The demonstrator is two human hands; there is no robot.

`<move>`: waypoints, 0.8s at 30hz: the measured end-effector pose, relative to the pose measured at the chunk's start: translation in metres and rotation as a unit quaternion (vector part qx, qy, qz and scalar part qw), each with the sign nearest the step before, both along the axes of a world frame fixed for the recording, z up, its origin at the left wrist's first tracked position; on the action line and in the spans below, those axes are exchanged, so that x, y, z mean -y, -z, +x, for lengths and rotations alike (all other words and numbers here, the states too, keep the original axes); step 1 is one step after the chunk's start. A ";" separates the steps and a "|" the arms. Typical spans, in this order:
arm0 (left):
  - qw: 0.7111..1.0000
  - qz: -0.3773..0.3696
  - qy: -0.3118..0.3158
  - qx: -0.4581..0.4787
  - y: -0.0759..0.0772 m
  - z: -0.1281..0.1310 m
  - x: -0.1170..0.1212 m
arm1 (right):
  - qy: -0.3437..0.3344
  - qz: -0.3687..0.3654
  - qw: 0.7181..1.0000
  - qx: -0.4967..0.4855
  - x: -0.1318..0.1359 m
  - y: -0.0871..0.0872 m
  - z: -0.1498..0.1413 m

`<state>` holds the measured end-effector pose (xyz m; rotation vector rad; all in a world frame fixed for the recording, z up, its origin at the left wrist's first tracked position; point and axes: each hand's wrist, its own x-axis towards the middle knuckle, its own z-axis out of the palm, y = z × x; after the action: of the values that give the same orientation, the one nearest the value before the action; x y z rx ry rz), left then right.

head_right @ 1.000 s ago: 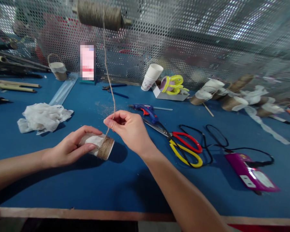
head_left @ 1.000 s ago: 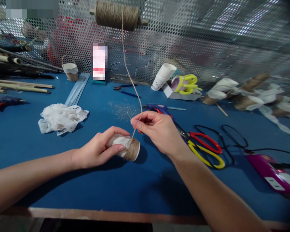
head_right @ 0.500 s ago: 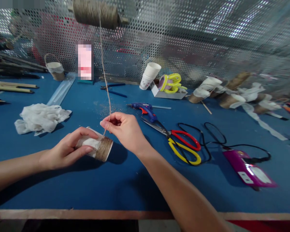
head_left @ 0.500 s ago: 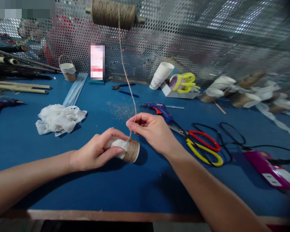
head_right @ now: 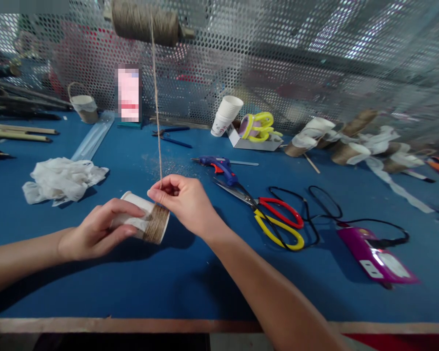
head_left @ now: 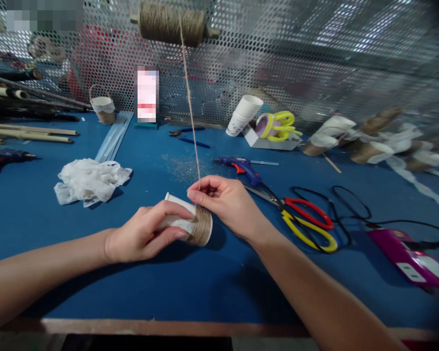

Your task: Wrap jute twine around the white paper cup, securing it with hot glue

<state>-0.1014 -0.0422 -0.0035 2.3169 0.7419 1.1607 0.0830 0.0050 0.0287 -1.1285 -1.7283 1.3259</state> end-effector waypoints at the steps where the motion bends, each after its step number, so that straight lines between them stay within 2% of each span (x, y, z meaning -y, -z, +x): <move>1: 1.000 0.006 0.002 -0.002 -0.001 0.000 0.000 | -0.001 0.001 1.000 0.001 0.001 0.000 0.000; 9: 0.998 0.065 0.014 -0.023 -0.005 0.001 0.000 | -0.020 -0.017 1.000 0.010 0.003 0.001 0.000; 13: 0.993 0.112 0.016 -0.024 -0.002 0.002 -0.003 | -0.037 -0.029 0.998 0.044 0.003 -0.002 0.005; 17: 0.990 0.137 -0.012 -0.026 0.004 0.001 -0.007 | -0.084 -0.054 0.992 0.084 0.005 -0.009 0.016; 21: 0.994 0.100 -0.036 -0.032 0.009 -0.002 -0.010 | -0.109 -0.091 0.987 0.077 0.004 -0.004 0.025; 24: 0.999 0.016 -0.040 -0.021 0.011 -0.003 -0.012 | -0.088 -0.092 0.991 0.042 0.002 0.006 0.026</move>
<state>-0.1042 -0.0306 -0.0150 2.3630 0.8452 1.1706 0.1092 0.0027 0.0228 -1.1686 -1.8305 1.5938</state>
